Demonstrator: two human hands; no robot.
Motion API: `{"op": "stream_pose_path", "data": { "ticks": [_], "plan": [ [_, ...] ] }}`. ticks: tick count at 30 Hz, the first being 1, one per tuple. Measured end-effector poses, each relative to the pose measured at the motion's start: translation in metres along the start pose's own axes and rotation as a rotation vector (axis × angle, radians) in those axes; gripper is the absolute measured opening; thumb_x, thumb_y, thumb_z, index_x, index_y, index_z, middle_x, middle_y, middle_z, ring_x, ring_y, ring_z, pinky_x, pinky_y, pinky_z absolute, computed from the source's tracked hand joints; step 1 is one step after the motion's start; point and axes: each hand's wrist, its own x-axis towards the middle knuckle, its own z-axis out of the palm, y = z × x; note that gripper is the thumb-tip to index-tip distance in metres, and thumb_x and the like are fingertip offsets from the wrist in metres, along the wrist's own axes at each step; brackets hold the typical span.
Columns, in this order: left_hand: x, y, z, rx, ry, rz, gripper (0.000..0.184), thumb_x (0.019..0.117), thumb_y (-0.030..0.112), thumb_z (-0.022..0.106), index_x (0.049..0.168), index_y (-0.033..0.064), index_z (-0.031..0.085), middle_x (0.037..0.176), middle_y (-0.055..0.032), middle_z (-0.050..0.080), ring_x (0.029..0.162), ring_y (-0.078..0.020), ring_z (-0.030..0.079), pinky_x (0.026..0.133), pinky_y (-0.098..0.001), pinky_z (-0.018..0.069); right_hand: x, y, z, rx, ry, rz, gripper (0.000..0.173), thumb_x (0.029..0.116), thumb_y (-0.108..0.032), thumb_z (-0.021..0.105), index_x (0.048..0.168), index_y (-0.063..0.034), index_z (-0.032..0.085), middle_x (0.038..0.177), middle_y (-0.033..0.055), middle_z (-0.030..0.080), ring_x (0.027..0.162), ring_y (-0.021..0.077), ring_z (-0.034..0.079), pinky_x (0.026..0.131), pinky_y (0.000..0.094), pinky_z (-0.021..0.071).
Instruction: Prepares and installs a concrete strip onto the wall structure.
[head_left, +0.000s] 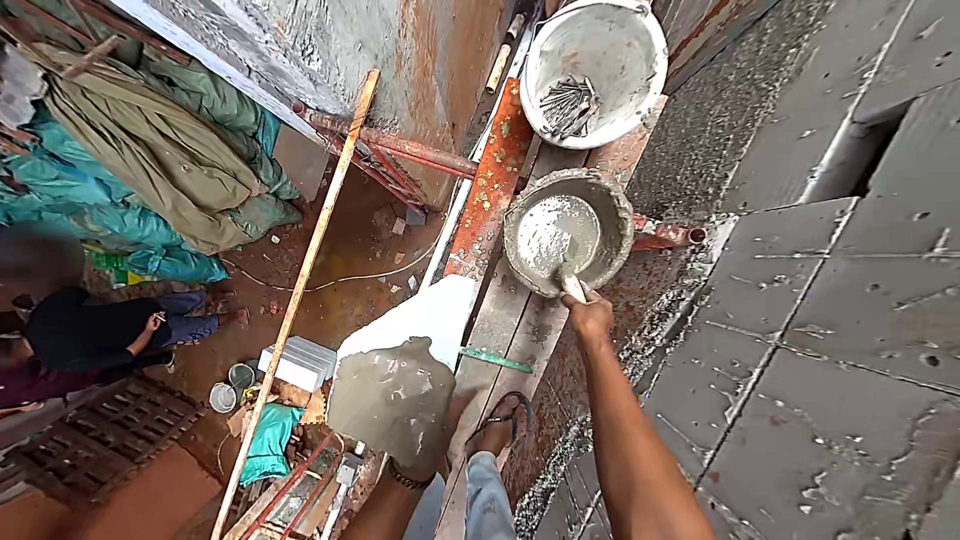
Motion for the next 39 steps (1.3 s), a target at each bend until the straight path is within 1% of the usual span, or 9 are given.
{"op": "stream_pose_path", "data": {
  "ticks": [4, 7, 10, 12, 19, 24, 27, 34, 39],
  "plan": [
    [0.009, -0.018, 0.024, -0.098, 0.211, 0.052, 0.053, 0.0777, 0.014, 0.087, 0.114, -0.0121, 0.058, 0.104, -0.0030, 0.071, 0.103, 0.0001, 0.068, 0.095, -0.0209, 0.0562, 0.004, 0.005, 0.001, 0.071, -0.014, 0.010, 0.044, 0.0904, -0.021, 0.079, 0.131, -0.0068, 0.069, 0.126, 0.0214, 0.068, 0.118, 0.0354, 0.064, 0.102, 0.0580, 0.0463],
    [-0.004, -0.051, -0.022, -0.113, -0.150, -0.183, 0.043, 0.0841, 0.009, 0.082, 0.118, -0.0092, 0.064, 0.109, -0.0060, 0.073, 0.106, -0.0035, 0.068, 0.097, -0.0237, 0.0557, 0.004, 0.018, -0.003, 0.314, -0.061, 0.047, 0.039, 0.0918, -0.019, 0.078, 0.128, -0.0075, 0.068, 0.097, 0.0092, 0.069, 0.067, 0.0133, 0.056, 0.061, 0.0330, 0.0474],
    [-0.007, -0.089, -0.080, 0.136, -0.440, -0.352, 0.052, 0.0929, 0.014, 0.070, 0.131, -0.0175, 0.054, 0.126, -0.0215, 0.066, 0.121, -0.0123, 0.060, 0.106, -0.0256, 0.0445, -0.006, 0.031, -0.010, 0.676, -0.147, 0.099, 0.039, 0.0962, -0.014, 0.071, 0.134, -0.0078, 0.064, 0.074, 0.0023, 0.061, 0.045, 0.0043, 0.044, 0.040, 0.0195, 0.0378],
    [0.005, -0.087, -0.089, 0.171, -0.526, -0.384, 0.047, 0.1012, 0.017, 0.060, 0.136, -0.0132, 0.051, 0.128, -0.0184, 0.063, 0.119, -0.0075, 0.056, 0.105, -0.0206, 0.0415, -0.018, 0.040, -0.016, 0.763, -0.196, 0.077, 0.039, 0.0982, -0.012, 0.068, 0.136, -0.0051, 0.061, 0.070, 0.0023, 0.060, 0.045, 0.0043, 0.044, 0.039, 0.0189, 0.0375],
    [0.064, -0.063, -0.061, -0.101, -0.462, -0.039, 0.059, 0.0777, 0.017, 0.088, 0.124, -0.0060, 0.060, 0.115, -0.0022, 0.072, 0.111, -0.0030, 0.066, 0.101, -0.0259, 0.0545, -0.142, 0.039, -0.030, 0.851, -0.191, -0.142, 0.047, 0.0867, -0.011, 0.071, 0.130, 0.0032, 0.060, 0.082, 0.0015, 0.067, 0.054, 0.0047, 0.054, 0.049, 0.0205, 0.0483],
    [0.090, -0.038, -0.029, -0.012, -0.444, 0.081, 0.068, 0.0723, 0.025, 0.092, 0.121, -0.0101, 0.060, 0.113, -0.0083, 0.073, 0.110, -0.0067, 0.068, 0.102, -0.0265, 0.0552, -0.248, -0.001, -0.020, 0.553, 0.119, -0.288, 0.045, 0.0740, -0.034, 0.083, 0.100, 0.0012, 0.074, 0.077, 0.0005, 0.073, 0.066, 0.0022, 0.067, 0.062, 0.0237, 0.0587],
    [0.099, -0.019, -0.012, 0.005, -0.431, 0.120, 0.073, 0.0699, 0.027, 0.093, 0.121, -0.0120, 0.059, 0.112, -0.0106, 0.072, 0.108, -0.0077, 0.069, 0.101, -0.0259, 0.0551, -0.288, -0.021, -0.003, 0.349, 0.391, -0.660, 0.044, 0.0843, -0.031, 0.078, 0.113, 0.0021, 0.072, 0.098, 0.0110, 0.075, 0.093, 0.0036, 0.071, 0.087, 0.0167, 0.0557],
    [0.103, -0.011, -0.002, -0.115, -0.396, 0.115, 0.067, 0.0645, 0.013, 0.093, 0.117, -0.0093, 0.059, 0.106, -0.0032, 0.074, 0.103, -0.0055, 0.071, 0.096, -0.0258, 0.0590, -0.295, 0.033, 0.025, 0.316, 0.558, -0.827, 0.035, 0.0985, -0.033, 0.067, 0.130, -0.0185, 0.061, 0.113, 0.0017, 0.069, 0.107, 0.0015, 0.066, 0.095, 0.0174, 0.0526],
    [0.096, -0.030, -0.015, -0.136, -0.428, 0.099, 0.072, 0.0640, 0.014, 0.095, 0.121, -0.0091, 0.058, 0.109, -0.0072, 0.075, 0.106, -0.0136, 0.072, 0.098, -0.0341, 0.0599, -0.210, 0.030, 0.010, 0.055, 0.581, -0.613, 0.043, 0.0914, -0.023, 0.069, 0.121, 0.0081, 0.070, 0.096, 0.0223, 0.073, 0.083, 0.0270, 0.072, 0.076, 0.0370, 0.0596]
  ]
}}
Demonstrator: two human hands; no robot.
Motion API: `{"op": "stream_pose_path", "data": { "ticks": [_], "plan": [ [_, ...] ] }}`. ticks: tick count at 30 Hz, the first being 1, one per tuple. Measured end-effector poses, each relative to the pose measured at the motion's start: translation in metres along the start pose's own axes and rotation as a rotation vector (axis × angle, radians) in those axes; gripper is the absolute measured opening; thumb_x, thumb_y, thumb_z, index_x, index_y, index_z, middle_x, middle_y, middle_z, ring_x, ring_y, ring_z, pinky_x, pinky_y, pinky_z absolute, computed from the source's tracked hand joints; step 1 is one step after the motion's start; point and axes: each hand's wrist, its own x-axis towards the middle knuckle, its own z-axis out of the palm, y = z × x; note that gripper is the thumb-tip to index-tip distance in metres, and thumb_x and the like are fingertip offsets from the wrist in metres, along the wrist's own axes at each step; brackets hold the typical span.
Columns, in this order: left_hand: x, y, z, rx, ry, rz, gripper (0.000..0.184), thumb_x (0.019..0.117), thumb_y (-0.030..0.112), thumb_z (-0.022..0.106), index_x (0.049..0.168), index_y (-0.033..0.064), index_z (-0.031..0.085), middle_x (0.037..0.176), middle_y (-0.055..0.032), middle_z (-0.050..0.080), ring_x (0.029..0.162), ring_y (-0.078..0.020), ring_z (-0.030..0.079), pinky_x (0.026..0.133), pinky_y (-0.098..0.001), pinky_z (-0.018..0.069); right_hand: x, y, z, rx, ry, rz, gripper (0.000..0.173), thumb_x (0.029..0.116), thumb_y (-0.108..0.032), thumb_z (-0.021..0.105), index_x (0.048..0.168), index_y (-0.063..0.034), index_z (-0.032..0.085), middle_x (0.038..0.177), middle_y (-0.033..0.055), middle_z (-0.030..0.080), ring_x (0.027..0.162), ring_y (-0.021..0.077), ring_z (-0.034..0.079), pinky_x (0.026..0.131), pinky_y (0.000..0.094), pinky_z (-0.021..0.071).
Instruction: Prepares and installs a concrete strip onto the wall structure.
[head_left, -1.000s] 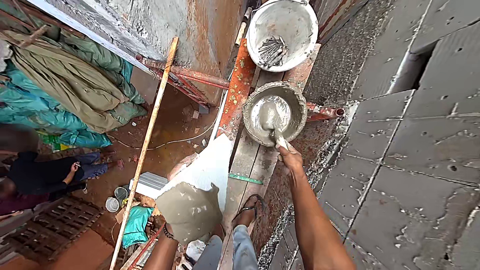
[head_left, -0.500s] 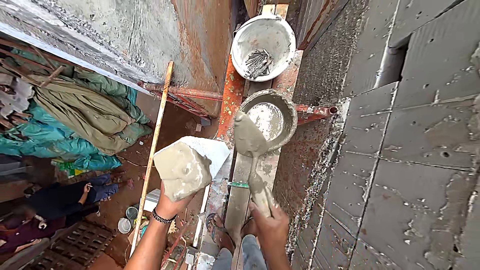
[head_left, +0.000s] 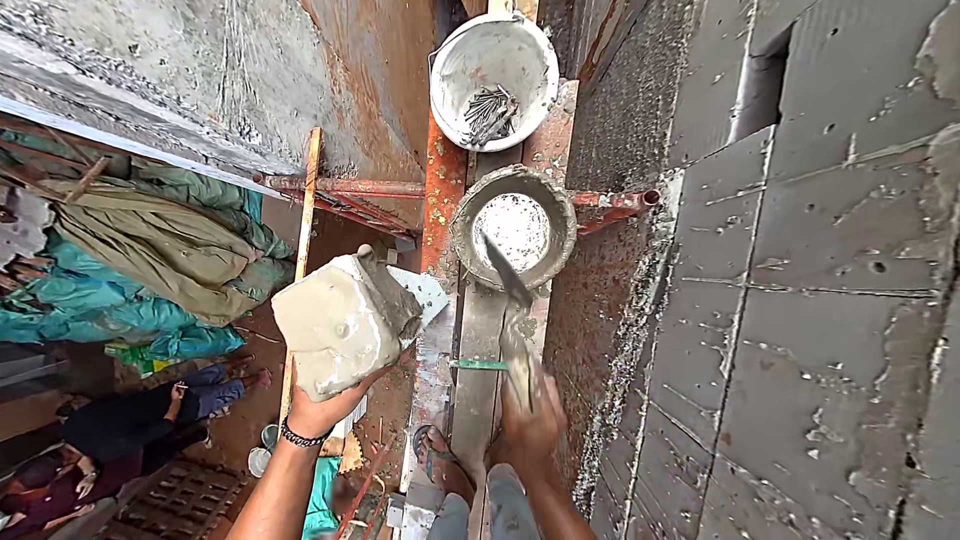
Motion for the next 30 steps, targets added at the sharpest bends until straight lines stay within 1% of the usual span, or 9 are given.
{"op": "stream_pose_path", "data": {
  "ticks": [3, 7, 9, 11, 13, 17, 22, 26, 30],
  "plan": [
    [-0.020, -0.010, -0.010, -0.005, -0.033, 0.000, 0.071, 0.0661, 0.012, 0.094, 0.124, -0.0076, 0.058, 0.115, -0.0070, 0.073, 0.110, -0.0143, 0.070, 0.100, -0.0356, 0.0587, 0.089, 0.017, 0.035, -0.131, -0.426, 0.347, 0.048, 0.0980, -0.020, 0.065, 0.141, 0.0003, 0.059, 0.113, 0.0279, 0.069, 0.102, 0.0440, 0.069, 0.090, 0.0583, 0.0544],
    [-0.035, 0.001, -0.017, -0.052, -0.088, 0.012, 0.047, 0.0737, 0.006, 0.088, 0.117, 0.0058, 0.069, 0.112, 0.0040, 0.075, 0.109, -0.0073, 0.069, 0.099, -0.0307, 0.0576, 0.159, 0.053, 0.096, -0.123, -0.635, 0.617, 0.036, 0.0956, -0.025, 0.069, 0.118, 0.0031, 0.067, 0.113, 0.0316, 0.067, 0.108, 0.0496, 0.065, 0.087, 0.0681, 0.0505],
    [-0.029, 0.013, -0.018, -0.033, -0.131, -0.001, 0.041, 0.0785, 0.012, 0.086, 0.116, 0.0068, 0.070, 0.111, 0.0058, 0.075, 0.107, -0.0048, 0.069, 0.099, -0.0279, 0.0571, 0.163, 0.073, 0.105, 0.113, -0.603, 0.733, 0.036, 0.0912, -0.026, 0.075, 0.117, -0.0016, 0.070, 0.102, 0.0239, 0.069, 0.087, 0.0380, 0.065, 0.073, 0.0586, 0.0524],
    [-0.025, 0.022, -0.012, -0.079, -0.111, 0.047, 0.038, 0.0775, 0.011, 0.087, 0.112, 0.0087, 0.072, 0.107, 0.0070, 0.076, 0.104, -0.0048, 0.071, 0.098, -0.0274, 0.0583, 0.154, 0.094, 0.094, 0.388, -0.575, 0.856, 0.038, 0.0931, -0.026, 0.075, 0.126, -0.0090, 0.067, 0.086, 0.0064, 0.065, 0.058, 0.0118, 0.050, 0.052, 0.0307, 0.0436],
    [-0.021, 0.032, -0.004, -0.152, -0.078, 0.089, 0.036, 0.0756, 0.005, 0.085, 0.109, 0.0080, 0.072, 0.105, 0.0066, 0.077, 0.102, -0.0054, 0.072, 0.097, -0.0276, 0.0588, 0.131, 0.110, 0.071, 0.606, -0.554, 0.911, 0.040, 0.0952, -0.022, 0.073, 0.131, -0.0060, 0.063, 0.078, 0.0030, 0.063, 0.050, 0.0059, 0.047, 0.046, 0.0231, 0.0419],
    [-0.026, 0.033, 0.011, -0.152, -0.010, -0.015, 0.038, 0.0741, 0.008, 0.088, 0.109, 0.0109, 0.073, 0.104, 0.0073, 0.077, 0.102, -0.0051, 0.072, 0.096, -0.0277, 0.0595, 0.074, 0.087, 0.010, 0.696, -0.519, 0.793, 0.042, 0.0901, -0.017, 0.075, 0.126, 0.0010, 0.064, 0.076, 0.0023, 0.064, 0.052, 0.0065, 0.050, 0.048, 0.0242, 0.0453],
    [-0.020, 0.056, 0.039, -0.236, -0.061, -0.030, 0.038, 0.0728, -0.003, 0.084, 0.108, -0.0011, 0.069, 0.102, 0.0028, 0.077, 0.100, -0.0056, 0.073, 0.095, -0.0267, 0.0594, 0.013, 0.004, -0.056, 0.419, -0.324, 0.517, 0.048, 0.0762, -0.032, 0.082, 0.109, 0.0024, 0.074, 0.090, 0.0035, 0.076, 0.079, 0.0008, 0.070, 0.075, 0.0227, 0.0596],
    [-0.019, 0.078, 0.047, -0.071, -0.033, -0.025, 0.035, 0.0767, 0.009, 0.086, 0.108, 0.0067, 0.071, 0.103, 0.0079, 0.076, 0.102, -0.0018, 0.070, 0.095, -0.0243, 0.0588, -0.020, -0.052, -0.082, 0.176, -0.084, -0.016, 0.034, 0.0918, -0.030, 0.072, 0.114, -0.0042, 0.070, 0.098, 0.0126, 0.073, 0.090, 0.0109, 0.071, 0.083, 0.0211, 0.0571],
    [-0.012, 0.106, 0.046, -0.207, 0.068, 0.000, 0.043, 0.0720, 0.007, 0.088, 0.111, 0.0164, 0.072, 0.105, 0.0083, 0.077, 0.101, -0.0075, 0.073, 0.093, -0.0295, 0.0612, -0.041, -0.042, -0.077, 0.047, -0.008, -0.148, 0.025, 0.1012, -0.024, 0.060, 0.123, -0.0117, 0.064, 0.103, 0.0140, 0.068, 0.093, 0.0171, 0.068, 0.085, 0.0248, 0.0564]
  ]
}}
